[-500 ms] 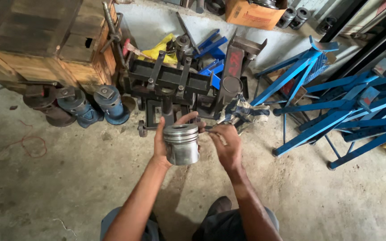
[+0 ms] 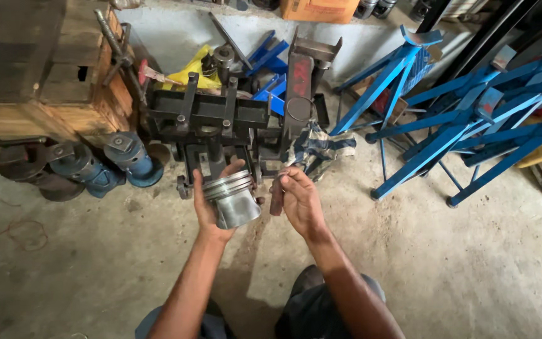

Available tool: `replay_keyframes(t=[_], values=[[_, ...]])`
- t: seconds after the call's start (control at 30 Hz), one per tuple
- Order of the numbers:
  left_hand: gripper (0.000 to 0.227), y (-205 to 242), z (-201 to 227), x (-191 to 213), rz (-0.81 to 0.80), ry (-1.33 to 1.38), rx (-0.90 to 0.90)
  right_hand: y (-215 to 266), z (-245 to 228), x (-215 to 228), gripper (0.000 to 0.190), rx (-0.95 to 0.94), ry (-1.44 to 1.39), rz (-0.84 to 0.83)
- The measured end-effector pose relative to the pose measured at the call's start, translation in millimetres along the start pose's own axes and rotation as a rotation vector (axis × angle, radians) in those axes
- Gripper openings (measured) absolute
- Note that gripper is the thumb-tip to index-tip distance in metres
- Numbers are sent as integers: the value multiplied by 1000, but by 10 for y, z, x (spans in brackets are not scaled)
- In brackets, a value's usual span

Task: The person holds a metal piston in their left hand and uses a small metal file in their right hand to scrape and clean the piston rings and the outer surface. The person rotates the piston to access different areas while filing.

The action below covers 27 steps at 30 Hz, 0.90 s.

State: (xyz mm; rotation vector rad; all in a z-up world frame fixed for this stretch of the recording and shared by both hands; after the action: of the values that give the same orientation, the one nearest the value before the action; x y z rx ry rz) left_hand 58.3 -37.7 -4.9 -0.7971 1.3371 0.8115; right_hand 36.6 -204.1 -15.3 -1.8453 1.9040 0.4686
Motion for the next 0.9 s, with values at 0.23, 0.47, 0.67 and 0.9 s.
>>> replay_keyframes(t=[0.23,0.47,0.67,0.9], values=[[80,-31,-38,280,255,5,-144,24,53,69,12,-20,34,68],[65,-42,10,479,384,-6,-236,-8,170,206,15,-230,146,206],[65,-58,19,524,451,-71,-203,12,47,-7,24,-202,155,154],[74,-56,-105,497,374,-63,-108,114,-161,-207,29,32,419,193]])
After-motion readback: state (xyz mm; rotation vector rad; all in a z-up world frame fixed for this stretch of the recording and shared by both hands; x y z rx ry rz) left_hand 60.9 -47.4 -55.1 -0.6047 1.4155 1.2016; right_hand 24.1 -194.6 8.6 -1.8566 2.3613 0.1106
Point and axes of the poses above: each hand's wrist, its own y-axis away from the middle knuckle, its own x-axis out of the back of the hand, z = x × y, the point moved 7 cm from there along -y, towards the middle knuckle, and after that the axes turned 11 degrees about y, right-handed, at the moved point
